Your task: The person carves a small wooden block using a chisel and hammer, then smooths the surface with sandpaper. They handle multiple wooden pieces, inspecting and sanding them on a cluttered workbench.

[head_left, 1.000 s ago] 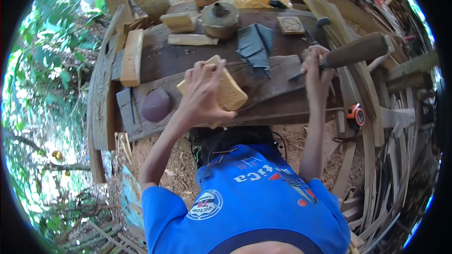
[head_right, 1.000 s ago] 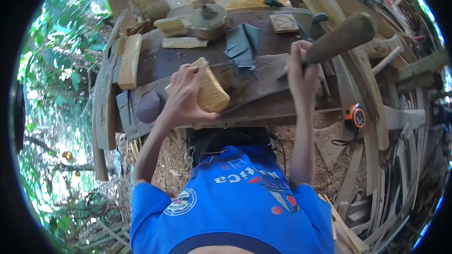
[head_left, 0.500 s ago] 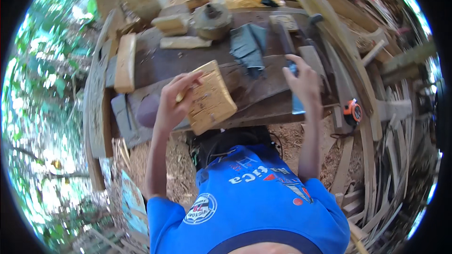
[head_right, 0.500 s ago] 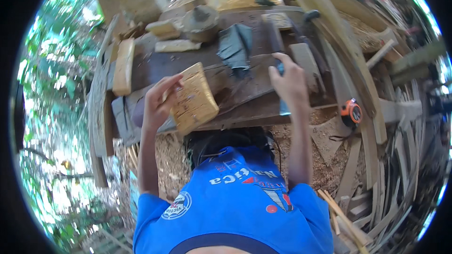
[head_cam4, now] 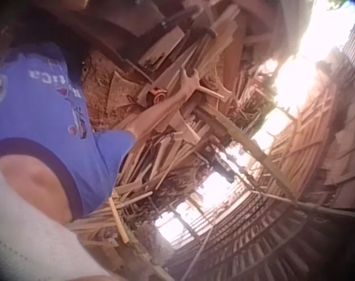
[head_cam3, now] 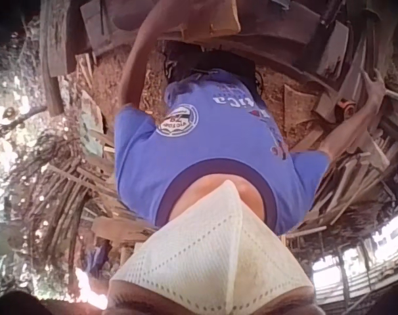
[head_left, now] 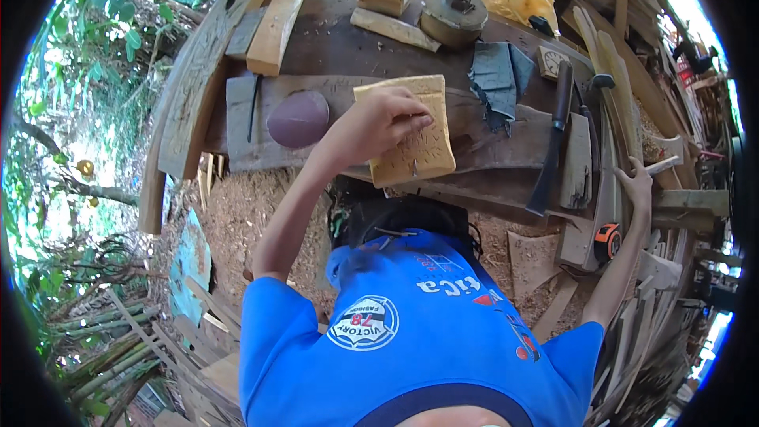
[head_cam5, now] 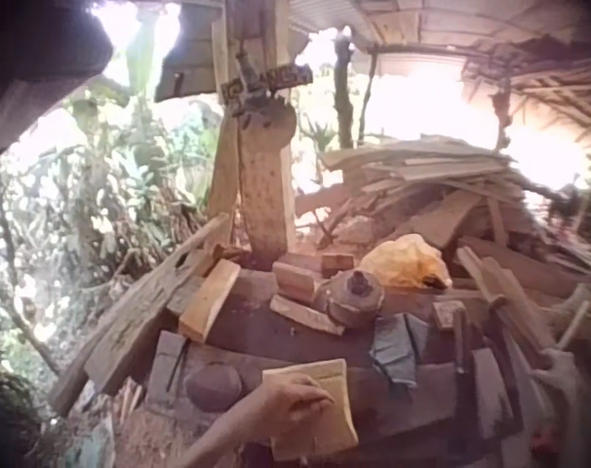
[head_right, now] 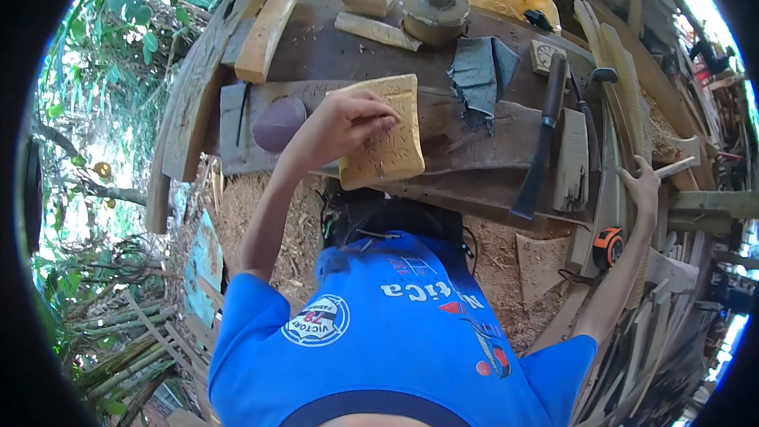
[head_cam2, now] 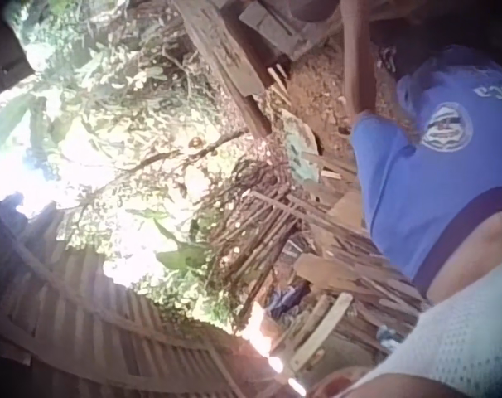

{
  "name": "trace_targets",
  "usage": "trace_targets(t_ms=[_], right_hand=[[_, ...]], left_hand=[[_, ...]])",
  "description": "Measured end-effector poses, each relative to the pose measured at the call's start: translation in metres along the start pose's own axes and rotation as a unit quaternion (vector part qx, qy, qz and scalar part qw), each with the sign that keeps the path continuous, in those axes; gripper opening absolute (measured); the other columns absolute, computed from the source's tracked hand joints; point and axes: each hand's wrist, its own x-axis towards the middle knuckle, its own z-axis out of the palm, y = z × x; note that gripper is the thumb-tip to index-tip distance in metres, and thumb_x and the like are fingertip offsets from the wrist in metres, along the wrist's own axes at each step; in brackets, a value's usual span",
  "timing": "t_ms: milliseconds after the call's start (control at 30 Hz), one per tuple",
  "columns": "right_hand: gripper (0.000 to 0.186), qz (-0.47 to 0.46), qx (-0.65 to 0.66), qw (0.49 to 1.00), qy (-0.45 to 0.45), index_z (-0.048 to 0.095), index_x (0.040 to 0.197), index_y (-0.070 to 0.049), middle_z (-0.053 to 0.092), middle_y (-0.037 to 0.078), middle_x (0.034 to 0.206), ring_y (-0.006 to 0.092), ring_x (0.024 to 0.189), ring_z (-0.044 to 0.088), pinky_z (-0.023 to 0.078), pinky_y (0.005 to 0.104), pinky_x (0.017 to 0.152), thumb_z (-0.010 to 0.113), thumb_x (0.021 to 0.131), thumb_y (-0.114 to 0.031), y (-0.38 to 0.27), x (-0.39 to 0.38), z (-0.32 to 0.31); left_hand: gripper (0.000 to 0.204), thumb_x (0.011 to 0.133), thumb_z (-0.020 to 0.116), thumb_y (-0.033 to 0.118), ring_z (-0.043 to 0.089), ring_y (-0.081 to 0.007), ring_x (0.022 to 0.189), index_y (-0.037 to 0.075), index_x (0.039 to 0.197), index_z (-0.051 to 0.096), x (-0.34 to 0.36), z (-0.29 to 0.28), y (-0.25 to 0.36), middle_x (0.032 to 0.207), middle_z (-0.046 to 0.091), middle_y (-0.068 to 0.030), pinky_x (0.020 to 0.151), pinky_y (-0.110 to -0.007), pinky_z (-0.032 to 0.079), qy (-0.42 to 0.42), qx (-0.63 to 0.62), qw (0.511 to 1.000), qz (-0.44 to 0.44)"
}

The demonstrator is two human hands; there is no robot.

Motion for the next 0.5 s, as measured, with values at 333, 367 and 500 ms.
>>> trace_targets(t_ms=[333,367,500], right_hand=[[0.051,-0.049,-0.022,0.999,0.004,0.059,0.103,0.003,0.063,0.021,0.088,0.0303,0.082,0.062,0.047,0.0362,0.075,0.069,0.069,-0.034,0.003,0.002,-0.012],[0.048,-0.057,-0.027,0.998,0.022,0.06,0.101,0.003,0.063,0.021,0.085,0.0293,0.081,0.062,0.047,0.0355,0.074,0.067,0.071,-0.033,0.005,0.002,-0.011],[0.041,0.039,0.12,0.992,0.011,0.061,0.098,0.004,0.063,0.016,0.071,0.0212,0.069,0.061,0.045,0.034,0.064,0.054,0.083,-0.033,-0.004,-0.006,-0.029]], left_hand=[[0.017,0.082,0.061,0.015,0.059,-0.0216,0.076,0.0,0.089,0.064,0.005,-0.002,0.003,0.081,0.063,-0.011,0.07,-0.03,0.046,-0.018,-0.006,1.0,-0.024],[0.017,0.082,0.06,0.014,0.059,-0.0204,0.076,0.0,0.089,0.064,0.006,-0.002,0.002,0.081,0.063,-0.0106,0.07,-0.03,0.046,-0.018,-0.003,1.0,-0.013],[0.017,0.085,0.058,0.014,0.059,-0.0157,0.078,-0.001,0.09,0.063,0.001,-0.003,0.001,0.081,0.063,-0.0087,0.07,-0.028,0.045,0.026,-0.047,0.997,-0.049]])
